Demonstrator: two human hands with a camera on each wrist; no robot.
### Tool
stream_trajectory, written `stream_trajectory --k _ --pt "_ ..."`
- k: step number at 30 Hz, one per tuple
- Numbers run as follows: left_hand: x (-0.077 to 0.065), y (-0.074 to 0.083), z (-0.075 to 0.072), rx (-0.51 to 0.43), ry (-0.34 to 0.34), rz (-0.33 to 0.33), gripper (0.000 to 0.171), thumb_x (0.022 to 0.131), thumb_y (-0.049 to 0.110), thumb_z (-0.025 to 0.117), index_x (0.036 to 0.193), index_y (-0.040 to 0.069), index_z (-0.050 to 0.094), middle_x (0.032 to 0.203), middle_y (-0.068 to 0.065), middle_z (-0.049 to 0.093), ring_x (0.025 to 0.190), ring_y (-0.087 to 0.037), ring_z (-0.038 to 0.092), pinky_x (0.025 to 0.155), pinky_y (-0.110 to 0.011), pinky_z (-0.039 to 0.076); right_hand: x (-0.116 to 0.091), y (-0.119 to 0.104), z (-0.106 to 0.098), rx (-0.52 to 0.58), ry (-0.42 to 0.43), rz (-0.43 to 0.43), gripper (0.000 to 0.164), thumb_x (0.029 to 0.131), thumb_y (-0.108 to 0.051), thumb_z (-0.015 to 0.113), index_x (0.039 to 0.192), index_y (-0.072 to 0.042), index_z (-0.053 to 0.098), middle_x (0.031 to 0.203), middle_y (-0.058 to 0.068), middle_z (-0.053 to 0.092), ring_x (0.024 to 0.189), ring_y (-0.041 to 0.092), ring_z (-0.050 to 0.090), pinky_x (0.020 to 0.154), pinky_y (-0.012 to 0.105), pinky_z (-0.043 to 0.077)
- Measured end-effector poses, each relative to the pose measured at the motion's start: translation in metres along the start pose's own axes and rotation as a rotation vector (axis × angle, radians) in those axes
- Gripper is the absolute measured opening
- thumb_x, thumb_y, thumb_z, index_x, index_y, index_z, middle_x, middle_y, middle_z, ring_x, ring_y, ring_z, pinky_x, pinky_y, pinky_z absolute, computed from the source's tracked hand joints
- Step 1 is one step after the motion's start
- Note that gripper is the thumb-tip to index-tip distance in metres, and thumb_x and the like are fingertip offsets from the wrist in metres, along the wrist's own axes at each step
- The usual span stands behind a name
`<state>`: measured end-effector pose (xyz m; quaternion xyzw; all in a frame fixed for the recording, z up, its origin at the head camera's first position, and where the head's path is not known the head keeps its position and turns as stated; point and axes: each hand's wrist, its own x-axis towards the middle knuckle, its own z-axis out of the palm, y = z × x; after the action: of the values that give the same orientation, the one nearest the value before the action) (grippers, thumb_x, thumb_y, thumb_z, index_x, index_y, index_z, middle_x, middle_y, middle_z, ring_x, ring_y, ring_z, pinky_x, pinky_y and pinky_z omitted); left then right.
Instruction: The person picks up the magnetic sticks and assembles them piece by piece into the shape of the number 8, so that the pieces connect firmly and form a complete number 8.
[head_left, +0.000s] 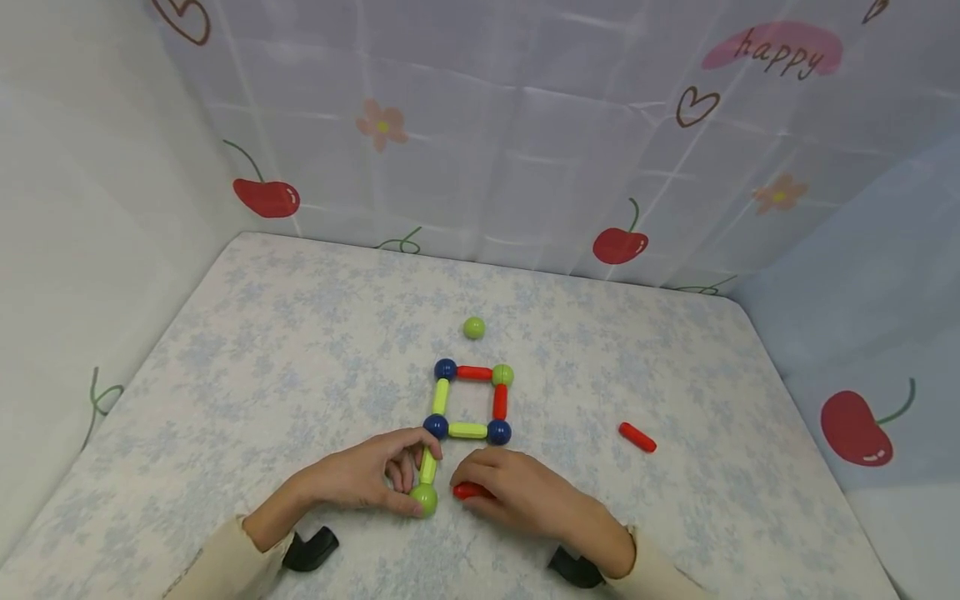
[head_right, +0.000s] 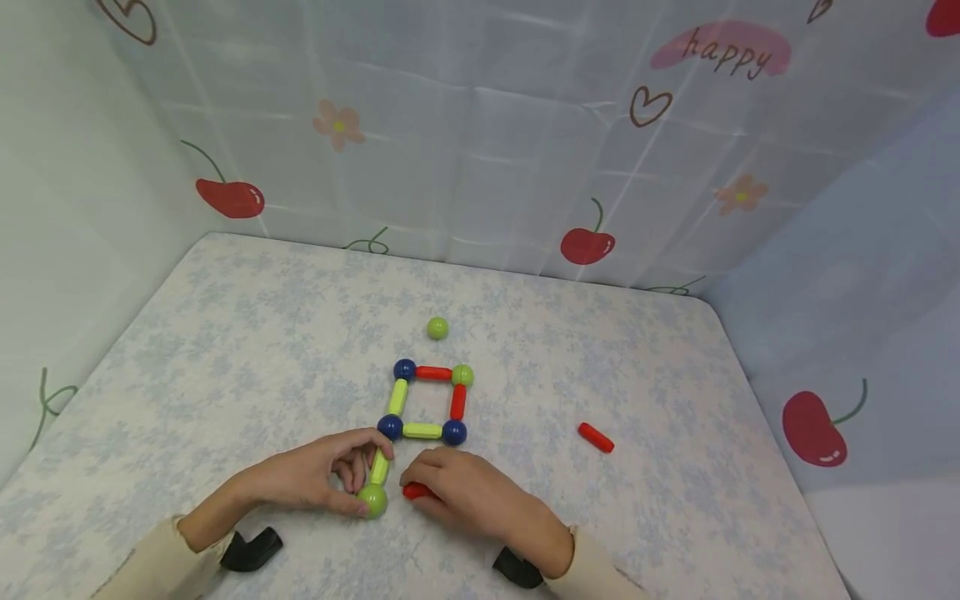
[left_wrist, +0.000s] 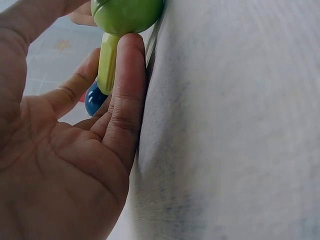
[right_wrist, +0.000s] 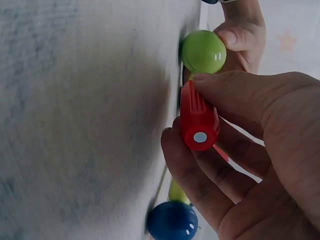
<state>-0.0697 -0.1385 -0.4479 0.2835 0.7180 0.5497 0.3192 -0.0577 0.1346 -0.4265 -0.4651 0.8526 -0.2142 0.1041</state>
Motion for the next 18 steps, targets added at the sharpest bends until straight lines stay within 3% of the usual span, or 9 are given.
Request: stream_trajectory --k 18 --pt "0.001 -0.001 0.001 0.027 0.001 0.016 0.051 0.087 0.022 0.08 0.128 0.009 0.054 0.103 -0.017 0.056 0.082 -0.013 0.06 0.074 -0.025 0.054 0.004 -0.005 0.011 0.03 0.01 -0.06 0.016 0.097 -0.02 0.068 0.113 -0.017 0.068 0.107 -0.008 0.067 0.096 0.0 0.059 0.086 0.013 0.047"
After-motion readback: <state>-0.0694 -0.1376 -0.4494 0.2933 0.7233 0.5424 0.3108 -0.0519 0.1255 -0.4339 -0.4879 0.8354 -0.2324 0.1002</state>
